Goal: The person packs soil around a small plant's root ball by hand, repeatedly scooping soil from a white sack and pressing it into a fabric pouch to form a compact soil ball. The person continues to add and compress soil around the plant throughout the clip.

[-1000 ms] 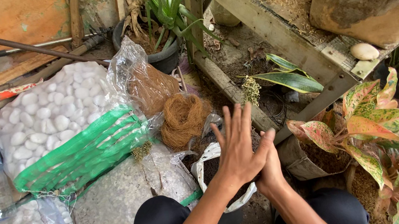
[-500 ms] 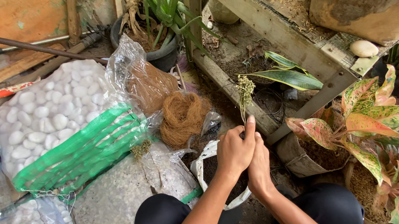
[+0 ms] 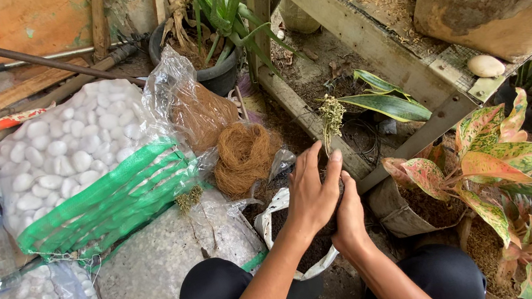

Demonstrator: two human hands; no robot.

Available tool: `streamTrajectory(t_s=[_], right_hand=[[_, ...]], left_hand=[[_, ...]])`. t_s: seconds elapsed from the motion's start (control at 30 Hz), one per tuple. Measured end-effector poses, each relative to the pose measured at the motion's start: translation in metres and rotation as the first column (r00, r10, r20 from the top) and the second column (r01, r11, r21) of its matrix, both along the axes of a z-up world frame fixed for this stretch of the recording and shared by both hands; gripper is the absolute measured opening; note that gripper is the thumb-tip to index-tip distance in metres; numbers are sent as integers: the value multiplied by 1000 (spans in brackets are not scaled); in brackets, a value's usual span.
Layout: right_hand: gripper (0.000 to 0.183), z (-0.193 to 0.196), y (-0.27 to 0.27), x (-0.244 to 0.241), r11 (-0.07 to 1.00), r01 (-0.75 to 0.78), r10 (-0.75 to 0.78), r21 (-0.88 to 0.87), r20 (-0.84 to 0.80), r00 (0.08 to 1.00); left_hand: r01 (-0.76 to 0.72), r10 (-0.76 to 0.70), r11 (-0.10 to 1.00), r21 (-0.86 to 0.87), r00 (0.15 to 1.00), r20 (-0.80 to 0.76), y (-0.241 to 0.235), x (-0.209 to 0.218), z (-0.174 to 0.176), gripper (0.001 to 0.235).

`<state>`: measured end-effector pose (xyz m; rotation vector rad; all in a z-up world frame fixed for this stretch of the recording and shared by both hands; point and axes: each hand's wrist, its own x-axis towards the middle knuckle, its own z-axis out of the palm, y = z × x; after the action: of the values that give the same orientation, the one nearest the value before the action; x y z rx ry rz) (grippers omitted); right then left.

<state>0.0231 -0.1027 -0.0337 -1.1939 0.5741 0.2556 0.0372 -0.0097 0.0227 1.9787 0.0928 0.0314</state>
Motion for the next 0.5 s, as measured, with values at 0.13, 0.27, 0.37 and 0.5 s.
streamTrajectory(t_s=[0.13, 0.27, 0.37, 0.5], right_hand=[[62, 8, -2, 4, 960, -9, -5, 279, 50, 999], [54, 1, -1, 3, 947, 26, -54, 320, 79, 995], [48, -2, 0, 5, 959, 60, -84, 277, 73, 994], [48, 3, -1, 3, 944, 61, -94, 323, 86, 992]], left_hand=[[-4, -35, 972, 236, 986, 161, -4, -8, -4, 77], [-6, -20, 980, 199, 992, 128, -11, -11, -11, 73], [-18, 8, 992, 123, 997, 82, -14, -10, -12, 72], [-5, -4, 992, 129, 998, 68, -16, -12, -9, 75]])
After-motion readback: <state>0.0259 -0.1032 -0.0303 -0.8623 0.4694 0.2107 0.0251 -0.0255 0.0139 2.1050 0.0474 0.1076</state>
